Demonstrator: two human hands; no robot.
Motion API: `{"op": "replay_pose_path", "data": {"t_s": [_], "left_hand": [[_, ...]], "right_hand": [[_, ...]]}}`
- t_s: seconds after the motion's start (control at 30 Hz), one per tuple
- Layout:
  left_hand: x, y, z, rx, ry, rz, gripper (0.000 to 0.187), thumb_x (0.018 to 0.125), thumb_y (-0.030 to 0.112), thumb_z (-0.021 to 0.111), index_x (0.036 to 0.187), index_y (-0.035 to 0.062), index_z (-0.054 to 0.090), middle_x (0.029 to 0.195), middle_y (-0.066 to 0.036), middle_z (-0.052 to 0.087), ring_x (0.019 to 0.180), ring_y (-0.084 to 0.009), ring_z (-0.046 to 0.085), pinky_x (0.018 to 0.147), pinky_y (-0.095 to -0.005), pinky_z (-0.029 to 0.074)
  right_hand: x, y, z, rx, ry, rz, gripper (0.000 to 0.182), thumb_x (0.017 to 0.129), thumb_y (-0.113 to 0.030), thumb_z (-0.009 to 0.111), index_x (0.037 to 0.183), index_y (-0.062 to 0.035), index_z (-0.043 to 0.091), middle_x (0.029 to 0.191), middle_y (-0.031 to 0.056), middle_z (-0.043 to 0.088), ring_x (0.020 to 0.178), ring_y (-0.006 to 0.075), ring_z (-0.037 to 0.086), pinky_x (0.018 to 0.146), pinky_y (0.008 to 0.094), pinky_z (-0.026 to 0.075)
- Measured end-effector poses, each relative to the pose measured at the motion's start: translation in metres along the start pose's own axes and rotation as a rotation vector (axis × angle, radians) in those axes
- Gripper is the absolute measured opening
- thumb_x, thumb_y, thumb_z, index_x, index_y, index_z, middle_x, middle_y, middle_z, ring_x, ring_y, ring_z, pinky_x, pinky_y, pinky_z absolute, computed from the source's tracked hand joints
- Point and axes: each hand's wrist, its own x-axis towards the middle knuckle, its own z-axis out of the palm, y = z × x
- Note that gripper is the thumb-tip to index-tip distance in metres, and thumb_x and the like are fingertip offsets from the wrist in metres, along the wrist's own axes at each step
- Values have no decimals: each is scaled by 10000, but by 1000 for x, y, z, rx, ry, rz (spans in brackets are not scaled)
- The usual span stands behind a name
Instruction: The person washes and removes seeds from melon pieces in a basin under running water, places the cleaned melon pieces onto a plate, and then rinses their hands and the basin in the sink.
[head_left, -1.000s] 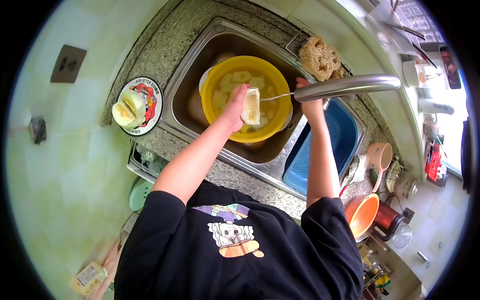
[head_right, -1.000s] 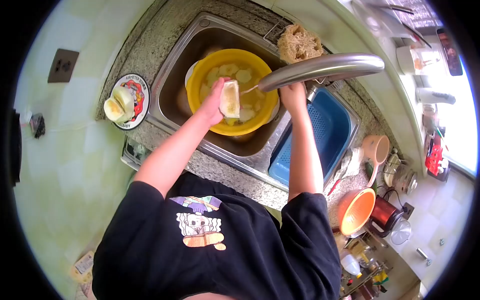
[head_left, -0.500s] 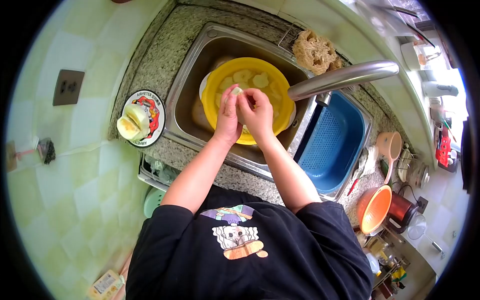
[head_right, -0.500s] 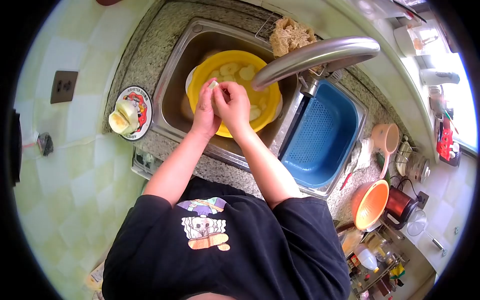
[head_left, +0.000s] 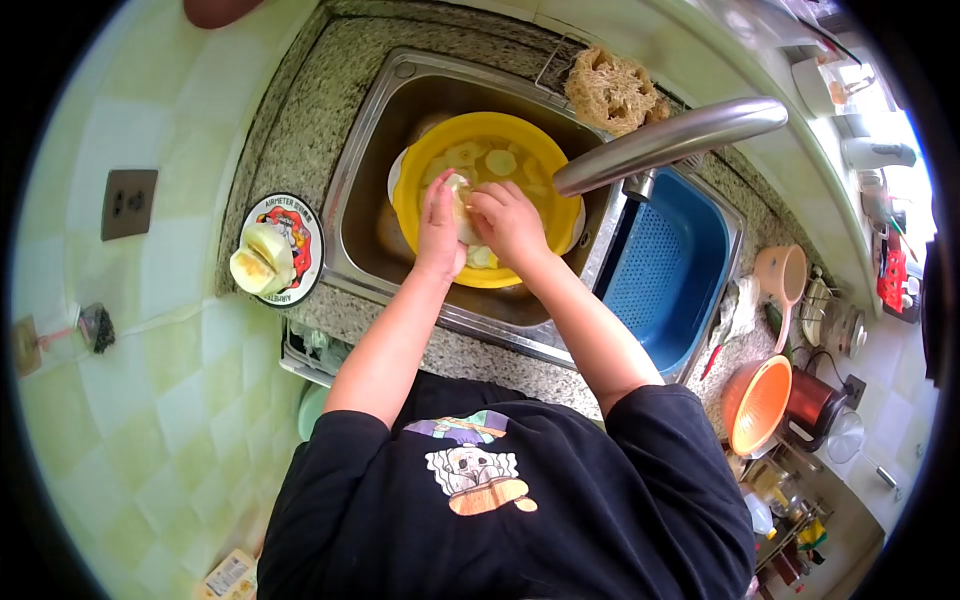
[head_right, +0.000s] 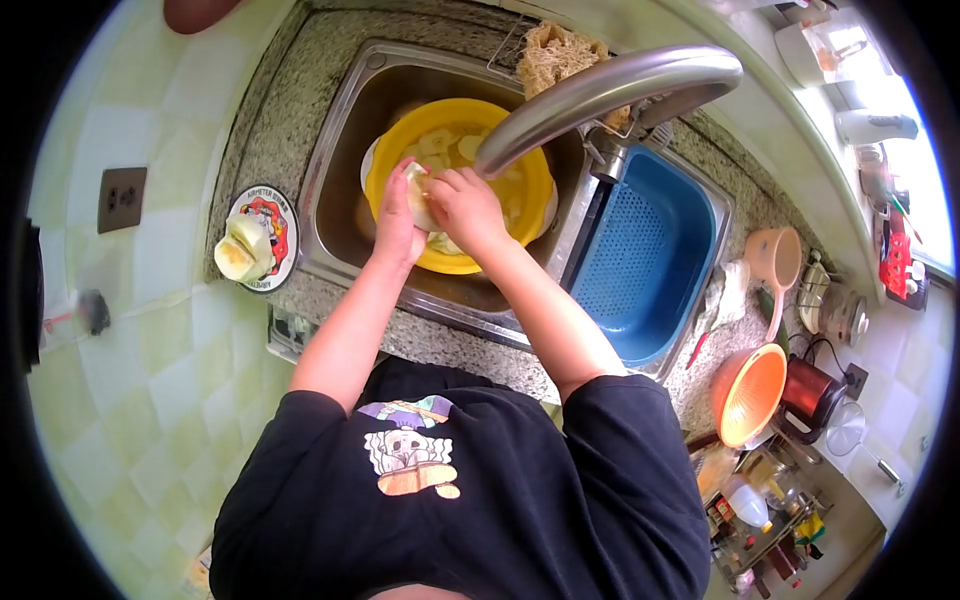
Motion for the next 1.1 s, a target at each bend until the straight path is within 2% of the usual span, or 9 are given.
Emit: {"op": "replay_pose_path", "data": {"t_s": [0.1, 0.13, 0.23, 0.37, 0.47, 0.6, 0.8, 0.93, 1.1], "left_hand": [[5, 6, -2, -89, -33, 16, 428, 898, 340, 484, 1246, 106, 397, 1113, -76, 504, 1070, -208, 476, 939, -355, 392], [3, 12, 4, -83, -2, 24, 433, 903, 351, 461, 1247, 96, 395, 1127, -84, 503, 1093, -224, 469, 958, -389, 379], [6, 11, 4, -8, -41, 102, 448, 910, 360, 436, 1256, 81, 383, 1157, -92, 497, 1117, -235, 457, 970, -417, 365], [-3, 10, 5, -160, -87, -43, 303, 916, 329, 426, 1109, 100, 471, 1178, -95, 497, 1105, -253, 467, 971, -419, 366], [-9, 12, 2, -415, -16, -186, 207, 921, 338, 442, 945, 146, 514, 1208, -94, 502, 1126, -290, 454, 978, -465, 353], [-13, 10, -7, -358, -11, -191, 210, 890, 331, 485, 1018, 170, 524, 1221, -84, 494, 1149, -301, 437, 986, -497, 327], [-22, 14, -11, -435, -14, -430, 381, 825, 305, 528, 1176, 160, 490, 1310, -104, 423, 1221, -331, 377, 1001, -568, 266], [-22, 20, -13, -442, -52, -576, 370, 813, 197, 511, 1179, 159, 472, 1293, -110, 429, 1205, -330, 392, 951, -589, 326], [-21, 13, -19, -343, -44, -551, 437, 784, 98, 457, 1219, 138, 442, 1312, -120, 409, 1229, -328, 374, 962, -559, 342]], "right_hand": [[-13, 12, 5, 432, -76, 701, 122, 818, -101, 591, 926, -45, 589, 925, 55, 597, 822, 185, 589, 692, 289, 472], [-17, 14, 8, 695, 57, 739, 279, 873, -194, 572, 1097, -37, 518, 957, 58, 586, 801, 149, 585, 673, 267, 471], [-13, -7, 2, 1327, 29, 1208, 458, 864, -244, 586, 1225, -44, 387, 985, 70, 579, 770, 163, 571, 637, 284, 473], [-15, -11, 17, 1096, -101, 987, 619, 816, -299, 649, 1241, -4, 309, 1011, 110, 551, 788, 149, 559, 626, 261, 470], [-25, 4, 40, 932, 122, 710, 603, 783, -295, 685, 1175, 23, 354, 987, 113, 552, 831, 156, 553, 661, 275, 474], [-23, 2, 32, 680, 56, 579, 506, 785, -258, 669, 1129, 11, 413, 973, 149, 584, 873, 221, 596, 715, 322, 482], [-26, 10, 34, 236, -52, 531, 314, 826, -286, 573, 1039, -59, 530, 831, 188, 617, 794, 376, 587, 696, 432, 463], [-16, 16, 23, 218, -120, 630, 325, 876, -335, 490, 856, -32, 607, 763, 206, 607, 736, 382, 586, 637, 451, 450], [-22, 27, 39, 445, 33, 805, 320, 885, -295, 485, 906, -4, 615, 779, 202, 617, 743, 335, 605, 652, 397, 461]]}}
